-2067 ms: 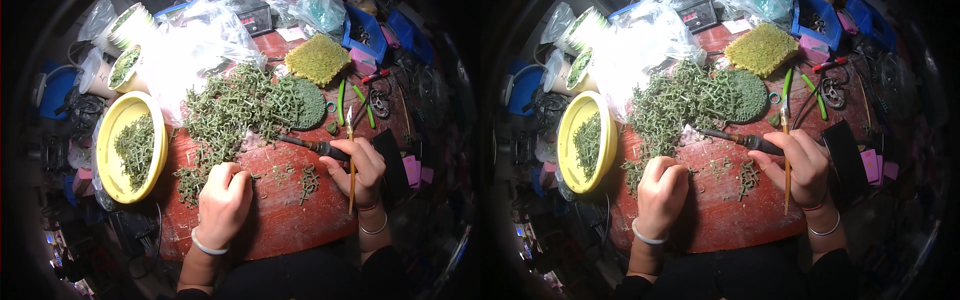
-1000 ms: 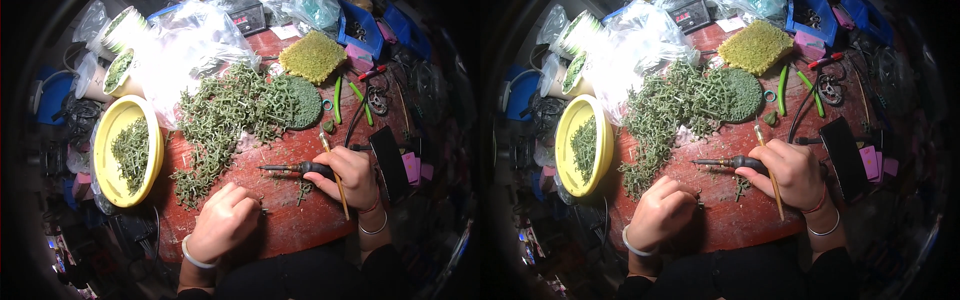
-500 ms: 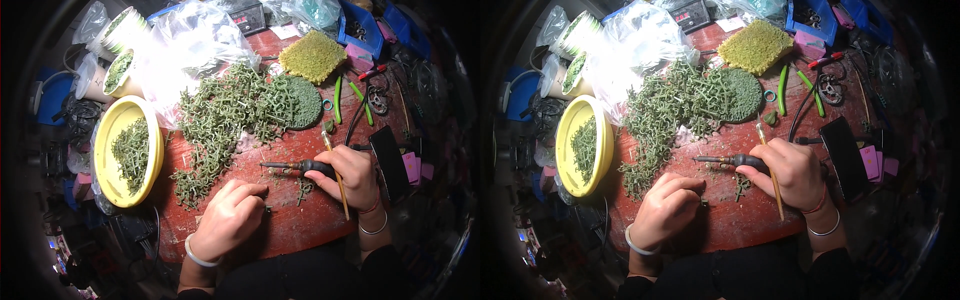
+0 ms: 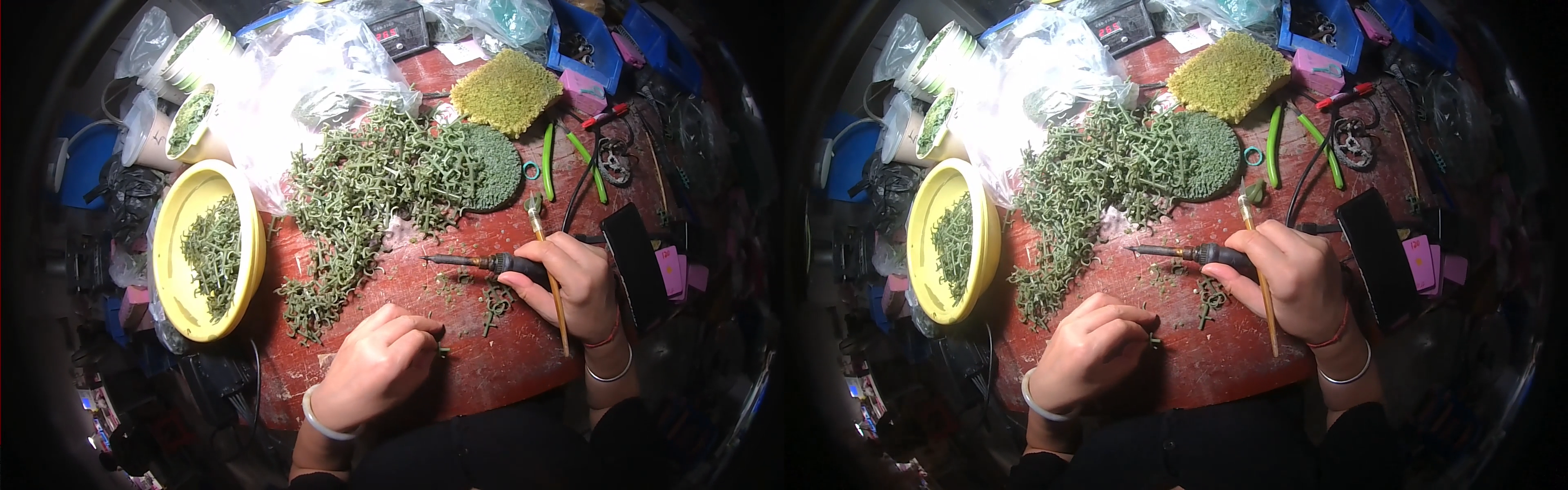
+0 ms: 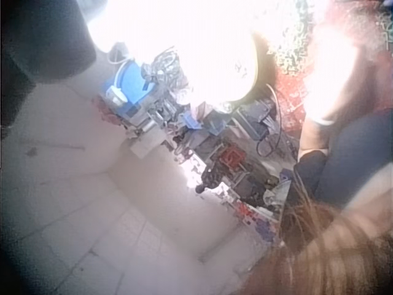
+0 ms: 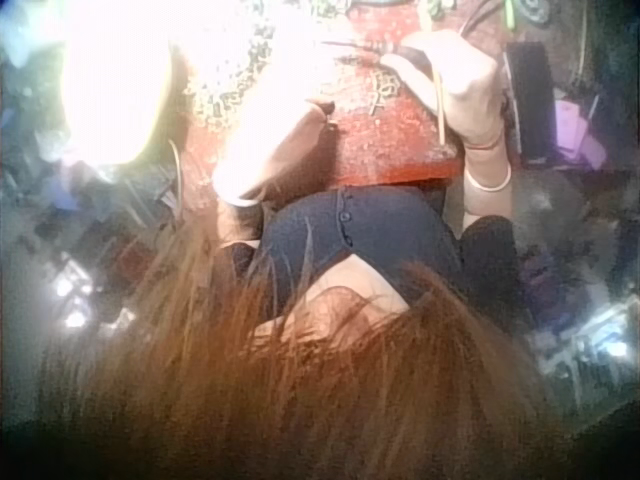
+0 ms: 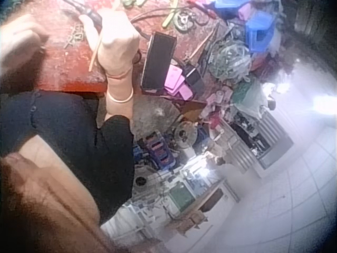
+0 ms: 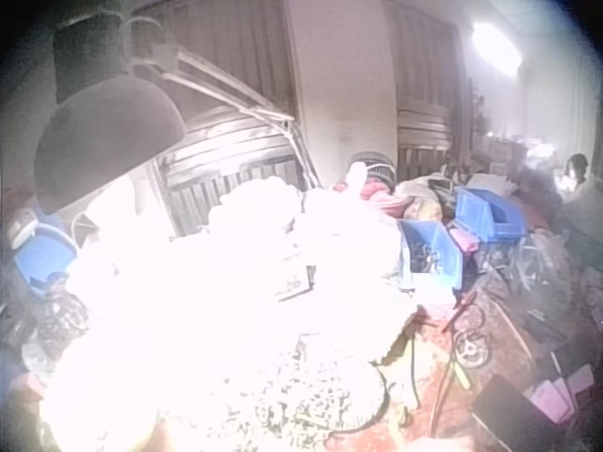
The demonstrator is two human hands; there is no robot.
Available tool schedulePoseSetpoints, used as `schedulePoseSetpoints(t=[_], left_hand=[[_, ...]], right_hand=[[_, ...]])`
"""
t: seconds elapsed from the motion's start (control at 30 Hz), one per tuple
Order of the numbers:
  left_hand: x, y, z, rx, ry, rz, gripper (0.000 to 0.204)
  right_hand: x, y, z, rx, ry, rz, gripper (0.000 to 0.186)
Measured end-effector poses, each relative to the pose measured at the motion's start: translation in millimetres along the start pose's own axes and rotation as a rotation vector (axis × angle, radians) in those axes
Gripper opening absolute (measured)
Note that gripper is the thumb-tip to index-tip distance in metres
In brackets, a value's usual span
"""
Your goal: The person solders small green artificial plant stems together using a soldering iron, while picking up and placing additional plant pieces from a cluttered workspace.
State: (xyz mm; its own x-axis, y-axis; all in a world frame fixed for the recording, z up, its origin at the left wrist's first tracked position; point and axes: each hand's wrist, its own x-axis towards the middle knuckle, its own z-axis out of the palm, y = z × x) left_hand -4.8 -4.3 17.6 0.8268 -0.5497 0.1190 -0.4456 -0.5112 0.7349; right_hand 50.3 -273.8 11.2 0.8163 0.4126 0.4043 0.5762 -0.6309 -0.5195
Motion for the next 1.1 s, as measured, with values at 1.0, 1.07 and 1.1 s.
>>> schedulePoseSetpoints(t=[1.0, 1.07, 1.1], left_hand=[[-1, -8, -5, 0.367, 0.067, 0.009, 0.021], [-1, -8, -6, 0.35, 0.046, 0.026, 0.019], [-1, -9, -6, 0.351, 0.047, 0.026, 0.019]], right_hand=[[0, 0, 0, 0.034, -0.008, -0.003, 0.025], [0, 1, 1, 0.037, -0.003, -0.006, 0.024], [-1, 1, 1, 0.037, -0.004, -0.005, 0.025]])
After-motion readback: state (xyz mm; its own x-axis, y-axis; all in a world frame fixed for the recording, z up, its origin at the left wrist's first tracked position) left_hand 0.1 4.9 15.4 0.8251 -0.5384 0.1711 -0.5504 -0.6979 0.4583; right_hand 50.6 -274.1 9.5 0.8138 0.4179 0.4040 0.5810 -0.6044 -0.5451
